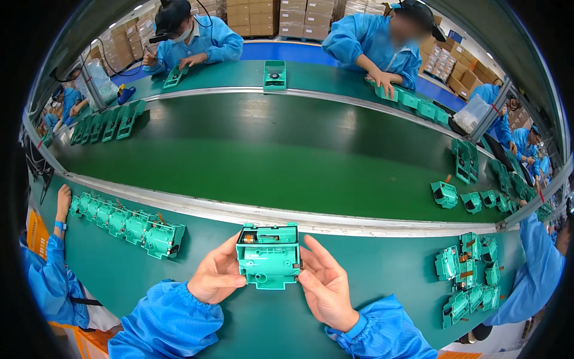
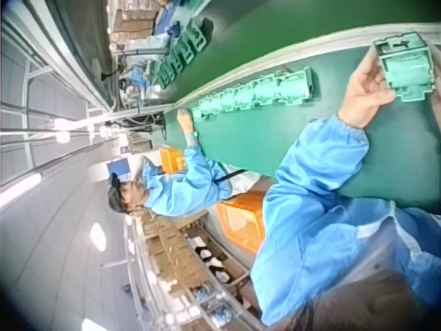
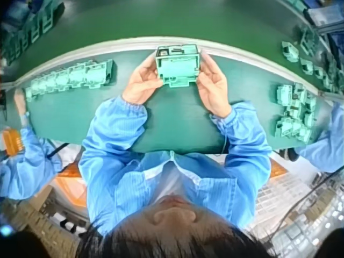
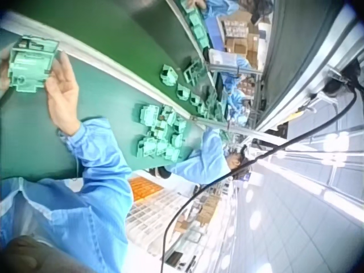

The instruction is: The recorder is assembling electronic components at a factory assembly line.

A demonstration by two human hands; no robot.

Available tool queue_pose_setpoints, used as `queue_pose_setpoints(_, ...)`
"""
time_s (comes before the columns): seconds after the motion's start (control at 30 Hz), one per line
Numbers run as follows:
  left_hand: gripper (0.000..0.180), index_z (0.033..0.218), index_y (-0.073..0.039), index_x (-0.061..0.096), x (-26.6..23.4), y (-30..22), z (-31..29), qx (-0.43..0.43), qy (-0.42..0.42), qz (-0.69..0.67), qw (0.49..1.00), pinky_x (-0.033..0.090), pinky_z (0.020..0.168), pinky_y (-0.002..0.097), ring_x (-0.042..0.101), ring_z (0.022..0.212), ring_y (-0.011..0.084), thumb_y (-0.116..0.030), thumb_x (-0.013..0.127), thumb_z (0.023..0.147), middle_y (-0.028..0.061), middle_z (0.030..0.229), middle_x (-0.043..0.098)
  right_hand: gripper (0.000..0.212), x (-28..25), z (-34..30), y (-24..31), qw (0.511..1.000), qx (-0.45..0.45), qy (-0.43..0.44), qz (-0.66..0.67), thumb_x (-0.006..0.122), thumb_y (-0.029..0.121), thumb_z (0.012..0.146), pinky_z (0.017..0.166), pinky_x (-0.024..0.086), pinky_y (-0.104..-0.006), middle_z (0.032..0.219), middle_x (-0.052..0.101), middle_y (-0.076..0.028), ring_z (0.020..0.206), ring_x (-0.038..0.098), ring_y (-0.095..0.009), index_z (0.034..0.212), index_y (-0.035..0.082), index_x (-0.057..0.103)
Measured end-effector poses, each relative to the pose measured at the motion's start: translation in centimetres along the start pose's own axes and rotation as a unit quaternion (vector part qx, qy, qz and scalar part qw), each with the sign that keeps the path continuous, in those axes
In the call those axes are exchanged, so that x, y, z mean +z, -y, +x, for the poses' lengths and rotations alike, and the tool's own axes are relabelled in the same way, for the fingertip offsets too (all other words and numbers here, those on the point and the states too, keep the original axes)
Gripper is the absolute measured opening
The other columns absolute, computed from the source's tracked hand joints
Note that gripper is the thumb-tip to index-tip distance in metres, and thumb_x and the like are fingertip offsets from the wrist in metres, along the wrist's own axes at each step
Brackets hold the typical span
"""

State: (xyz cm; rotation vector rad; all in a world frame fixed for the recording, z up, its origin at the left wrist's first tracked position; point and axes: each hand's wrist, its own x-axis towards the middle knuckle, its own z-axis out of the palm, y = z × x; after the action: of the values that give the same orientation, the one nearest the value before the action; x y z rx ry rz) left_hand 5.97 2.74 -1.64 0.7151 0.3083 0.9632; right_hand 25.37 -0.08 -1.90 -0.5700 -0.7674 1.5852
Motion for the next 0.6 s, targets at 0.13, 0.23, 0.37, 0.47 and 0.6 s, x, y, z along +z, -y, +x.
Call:
queue_pose_setpoints(0.13, 0.076, 0.133, -0.001, 0.019, 0.05, 0.07, -0.09, -0.002, -0.027, 0.027, 0.999, 0.028, 0.099, 0.0353, 0.031, 0.121, 0.0213, 0.010, 0.057, 0.069, 0.0102, 0.135, 0.028, 0.052, 0.01, -0.12, -0.07, 1.000, 0.000, 0.016, -0.001, 0.050, -0.002, 0.081, 0.094, 0.034, -0.0379, 0.124, 0.041, -0.018, 0.113, 0.041, -0.025, 0.129, 0.002, 0.030)
queue_pose_setpoints(0.23, 0.075, 0.132, 0.000, 0.020, 0.10, 0.15, -0.12, -0.004, -0.035, 0.032, 0.999, 0.030, 0.098, 0.0355, 0.031, 0.121, 0.0219, 0.011, 0.056, 0.068, 0.0104, 0.134, 0.029, 0.050, 0.10, -0.14, -0.01, 1.000, 0.007, 0.009, -0.001, 0.049, 0.000, 0.082, 0.094, 0.034, -0.0376, 0.124, 0.041, -0.018, 0.113, 0.042, -0.024, 0.129, 0.002, 0.030)
queue_pose_setpoints(0.37, 0.075, 0.132, 0.000, 0.020, 0.16, 0.10, -0.19, -0.014, -0.033, 0.035, 0.999, 0.032, 0.097, 0.0358, 0.032, 0.120, 0.0222, 0.012, 0.056, 0.068, 0.0105, 0.134, 0.029, 0.048, 0.19, -0.22, 0.15, 0.999, 0.022, -0.005, 0.022, 0.048, 0.002, 0.084, 0.092, 0.036, -0.0364, 0.124, 0.041, -0.018, 0.111, 0.043, -0.024, 0.129, 0.001, 0.030)
queue_pose_setpoints(0.47, 0.075, 0.133, 0.000, 0.021, 0.30, 0.11, -0.25, -0.020, -0.031, 0.035, 0.999, 0.032, 0.097, 0.0359, 0.034, 0.120, 0.0221, 0.012, 0.056, 0.068, 0.0104, 0.134, 0.030, 0.047, 0.46, -0.23, 0.40, 0.999, 0.040, -0.009, 0.032, 0.047, 0.005, 0.085, 0.090, 0.037, -0.0352, 0.123, 0.043, -0.017, 0.109, 0.045, -0.022, 0.129, 0.001, 0.030)
queue_pose_setpoints(0.6, 0.074, 0.133, -0.001, 0.021, 0.34, 0.06, -0.17, -0.025, -0.032, 0.040, 0.998, 0.032, 0.097, 0.0357, 0.035, 0.119, 0.0220, 0.012, 0.055, 0.068, 0.0107, 0.133, 0.031, 0.047, 0.46, -0.05, 0.67, 0.998, 0.062, -0.006, 0.029, 0.048, 0.004, 0.084, 0.089, 0.038, -0.0339, 0.119, 0.046, -0.015, 0.107, 0.047, -0.020, 0.128, 0.001, 0.031)
